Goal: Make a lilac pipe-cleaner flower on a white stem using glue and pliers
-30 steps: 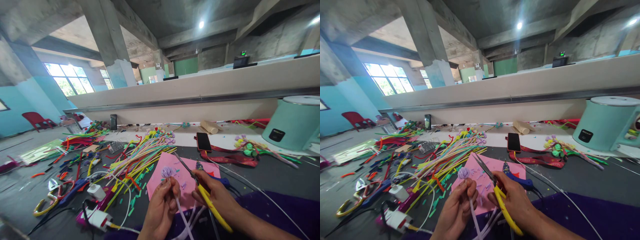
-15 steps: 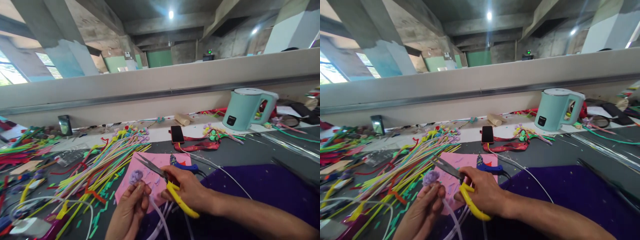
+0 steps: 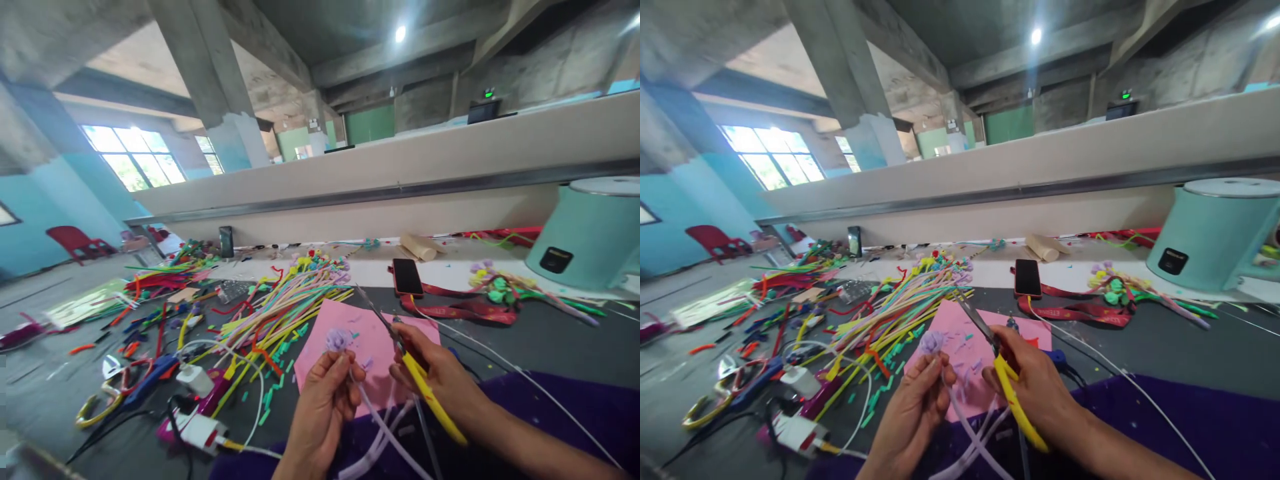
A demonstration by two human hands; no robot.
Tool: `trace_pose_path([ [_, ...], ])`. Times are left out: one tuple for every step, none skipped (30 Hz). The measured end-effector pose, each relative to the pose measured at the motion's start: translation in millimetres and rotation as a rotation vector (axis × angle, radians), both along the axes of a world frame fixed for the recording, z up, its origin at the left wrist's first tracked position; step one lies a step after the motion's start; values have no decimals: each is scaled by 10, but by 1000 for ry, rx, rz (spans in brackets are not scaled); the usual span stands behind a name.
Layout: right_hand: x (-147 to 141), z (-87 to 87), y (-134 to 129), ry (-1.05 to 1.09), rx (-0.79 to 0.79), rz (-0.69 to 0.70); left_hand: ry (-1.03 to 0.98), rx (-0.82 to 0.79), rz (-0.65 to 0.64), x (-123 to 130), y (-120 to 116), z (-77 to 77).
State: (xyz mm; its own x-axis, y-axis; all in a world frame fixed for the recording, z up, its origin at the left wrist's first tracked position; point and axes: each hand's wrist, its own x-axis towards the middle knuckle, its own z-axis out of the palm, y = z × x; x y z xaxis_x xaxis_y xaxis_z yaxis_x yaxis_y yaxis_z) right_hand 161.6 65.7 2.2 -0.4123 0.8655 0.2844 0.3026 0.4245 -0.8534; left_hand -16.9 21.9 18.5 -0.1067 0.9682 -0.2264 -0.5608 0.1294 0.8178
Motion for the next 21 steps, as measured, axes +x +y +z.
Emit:
trace_pose_path([
  [1, -1, -7, -13, 2, -1, -1, 5, 13, 1, -4, -6],
  [0, 4, -18, -26, 3, -1, -6, 10, 27, 1, -8, -12],
  [-4, 11, -32, -38, 6, 0, -13, 11, 41, 0, -10, -19],
  [-10, 21, -48, -49, 11, 5, -23, 9, 51, -1, -12, -25],
  [-18, 30, -66, -59, 16, 10, -35, 4, 54, -2, -13, -30],
  [-26, 38, -82, -70, 21, 15, -47, 0, 51, -2, -13, -33],
  [-32, 44, -98, -81, 27, 21, -57, 3, 42, -1, -12, -35],
  [-37, 46, -111, -94, 33, 23, -61, 15, 31, 1, -11, -37],
  [-39, 45, -121, -112, 45, 26, -60, 32, 18, 3, -9, -37],
  [-37, 41, -128, -134, 69, 27, -53, 52, 7, 7, -7, -38],
  [-33, 35, -132, -158, 108, 27, -42, 71, -2, 10, -5, -39],
  [-26, 29, -133, -182, 158, 25, -27, 87, -7, 14, -3, -40],
  [-18, 23, -132, -199, 216, 20, -9, 96, -7, 17, -1, -42],
  [-10, 19, -129, -211, 269, 15, 8, 101, -5, 20, 1, -44],
  [-1, 18, -124, -214, 306, 13, 25, 103, 0, 23, 3, -47],
  [5, 18, -119, -211, 320, 9, 41, 106, 6, 25, 4, -49],
  [11, 21, -112, -204, 311, 6, 56, 109, 10, 26, 4, -51],
  [14, 25, -104, -195, 284, 1, 72, 113, 11, 27, 4, -52],
  [16, 29, -94, -185, 249, -6, 89, 118, 11, 26, 4, -52],
  [17, 32, -83, -174, 212, -15, 108, 123, 12, 26, 3, -52],
  [17, 34, -72, -162, 178, -26, 127, 128, 15, 25, 1, -51],
])
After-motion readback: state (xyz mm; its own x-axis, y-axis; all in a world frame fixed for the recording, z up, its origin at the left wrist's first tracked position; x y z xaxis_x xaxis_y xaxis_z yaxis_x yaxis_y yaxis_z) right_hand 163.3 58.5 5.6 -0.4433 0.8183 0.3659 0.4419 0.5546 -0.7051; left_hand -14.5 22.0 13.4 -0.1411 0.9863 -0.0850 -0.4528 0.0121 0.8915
